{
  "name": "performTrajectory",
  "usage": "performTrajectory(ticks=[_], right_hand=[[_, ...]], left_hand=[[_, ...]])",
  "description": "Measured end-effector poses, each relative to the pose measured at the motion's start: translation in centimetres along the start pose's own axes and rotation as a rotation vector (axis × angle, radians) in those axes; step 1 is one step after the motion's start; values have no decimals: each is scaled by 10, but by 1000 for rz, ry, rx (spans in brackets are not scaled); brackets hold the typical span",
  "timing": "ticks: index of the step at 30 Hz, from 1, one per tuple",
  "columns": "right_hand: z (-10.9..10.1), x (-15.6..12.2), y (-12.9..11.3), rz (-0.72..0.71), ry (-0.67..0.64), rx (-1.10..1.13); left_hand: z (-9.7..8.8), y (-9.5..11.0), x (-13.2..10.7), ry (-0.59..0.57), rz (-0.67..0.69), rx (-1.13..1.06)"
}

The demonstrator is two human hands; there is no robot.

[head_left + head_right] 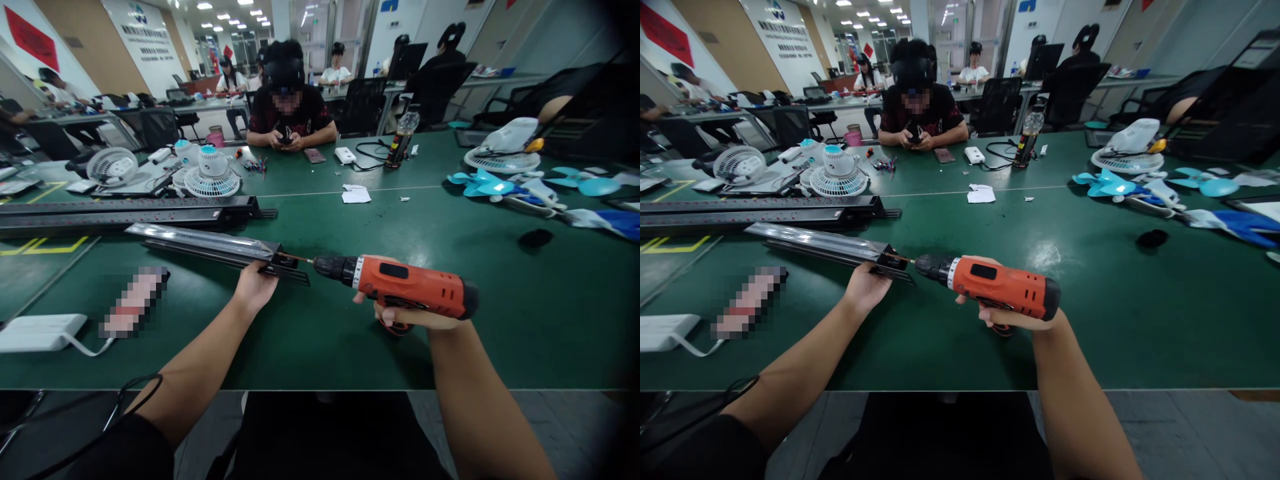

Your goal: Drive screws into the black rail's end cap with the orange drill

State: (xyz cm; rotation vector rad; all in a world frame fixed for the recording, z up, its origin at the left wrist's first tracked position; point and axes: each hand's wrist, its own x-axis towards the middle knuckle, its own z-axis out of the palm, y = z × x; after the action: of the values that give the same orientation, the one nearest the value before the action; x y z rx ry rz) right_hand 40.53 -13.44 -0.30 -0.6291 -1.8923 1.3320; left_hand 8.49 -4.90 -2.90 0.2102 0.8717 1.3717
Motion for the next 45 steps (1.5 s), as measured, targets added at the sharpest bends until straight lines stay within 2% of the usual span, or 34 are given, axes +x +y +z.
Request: performTrajectory(ticks=[5,14,21,29,45], right_hand=[[3,0,3,37,96,25],[8,-2,4,114,159,97],[7,-7,7,103,164,66],[10,-3,1,98,166,45],[9,-4,2,96,164,37]], left_hand=[[1,0,2,14,-10,-19],[3,2,0,76,-39,-84],[4,1,-5,97,-23,-83],[-1,2,1,51,-7,-35],[5,3,-5,58,-23,-42]])
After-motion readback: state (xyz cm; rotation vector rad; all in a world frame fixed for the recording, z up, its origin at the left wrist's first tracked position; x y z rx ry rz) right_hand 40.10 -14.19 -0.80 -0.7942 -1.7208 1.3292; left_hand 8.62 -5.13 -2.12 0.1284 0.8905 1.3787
